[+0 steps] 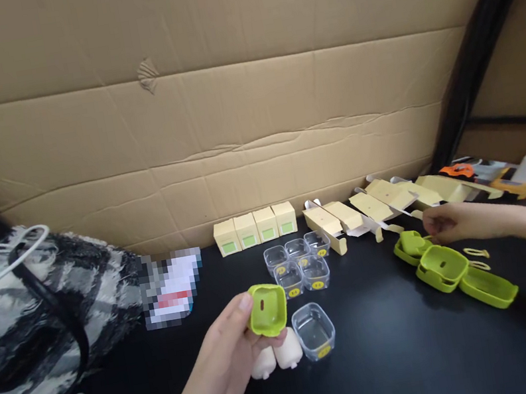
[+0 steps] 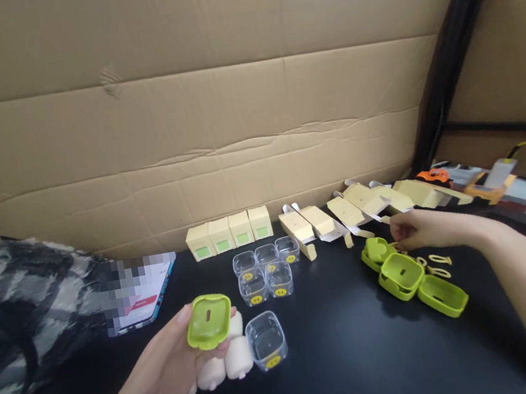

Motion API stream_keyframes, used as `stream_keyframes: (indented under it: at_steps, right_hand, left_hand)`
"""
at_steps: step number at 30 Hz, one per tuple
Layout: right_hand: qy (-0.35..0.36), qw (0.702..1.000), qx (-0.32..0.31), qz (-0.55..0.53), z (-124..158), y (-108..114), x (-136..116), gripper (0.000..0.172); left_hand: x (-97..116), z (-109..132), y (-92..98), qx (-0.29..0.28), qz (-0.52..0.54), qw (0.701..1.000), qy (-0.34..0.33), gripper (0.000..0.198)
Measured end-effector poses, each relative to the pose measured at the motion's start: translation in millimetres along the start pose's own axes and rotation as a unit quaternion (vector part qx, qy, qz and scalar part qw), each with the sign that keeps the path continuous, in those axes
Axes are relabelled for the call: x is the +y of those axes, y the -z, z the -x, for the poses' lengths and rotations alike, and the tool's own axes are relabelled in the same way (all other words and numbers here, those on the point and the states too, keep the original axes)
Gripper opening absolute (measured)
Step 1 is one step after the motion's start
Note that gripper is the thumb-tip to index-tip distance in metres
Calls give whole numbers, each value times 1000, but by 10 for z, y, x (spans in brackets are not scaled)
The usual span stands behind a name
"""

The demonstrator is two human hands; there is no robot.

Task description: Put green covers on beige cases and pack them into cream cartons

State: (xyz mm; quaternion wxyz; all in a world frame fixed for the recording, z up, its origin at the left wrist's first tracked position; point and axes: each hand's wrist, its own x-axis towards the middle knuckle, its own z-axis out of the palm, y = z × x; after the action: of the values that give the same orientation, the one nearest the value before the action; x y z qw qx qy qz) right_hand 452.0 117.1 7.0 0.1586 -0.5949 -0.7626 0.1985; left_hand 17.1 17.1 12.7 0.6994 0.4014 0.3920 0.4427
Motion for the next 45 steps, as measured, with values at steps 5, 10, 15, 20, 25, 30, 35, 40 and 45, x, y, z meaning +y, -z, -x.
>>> stream_keyframes:
  at_steps: [5, 10, 15, 20, 25, 30, 35, 40, 45]
  right_hand:
    - [23, 988, 141, -54, 30, 105, -330, 15]
    - [57, 957, 207, -194, 86, -32, -858, 16]
    - [125, 863, 83, -483, 141, -318, -1317, 19]
    - [130, 793, -91, -589, 219, -460, -1741, 20]
    - [120, 847, -87, -511, 284, -679, -1926, 12]
    - [190, 918, -16, -347, 282, -848, -1932, 33]
    - [187, 881, -101, -423, 210, -833, -2107, 28]
    - [233, 914, -56, -328, 163, -822, -2312, 18]
    - [369, 903, 36, -216, 150, -820, -2339, 10]
  left_hand:
    - [32, 43, -91, 24, 18, 999, -40, 38]
    - [48, 91, -154, 7, -2, 999, -39, 35]
    - [38, 88, -140, 16, -15, 999, -40, 36]
    - [-12, 44, -85, 52, -44, 997, -23, 44]
    - [-75, 15, -86, 35, -20, 998, -54, 39]
    - [-64, 63, -100, 11, -25, 999, -31, 41]
    - [-36, 81, -117, 22, -13, 999, -48, 36]
    - [-55, 81, -155, 18, 9, 998, -65, 28]
    - [-110, 41, -113, 18, 24, 997, -72, 28]
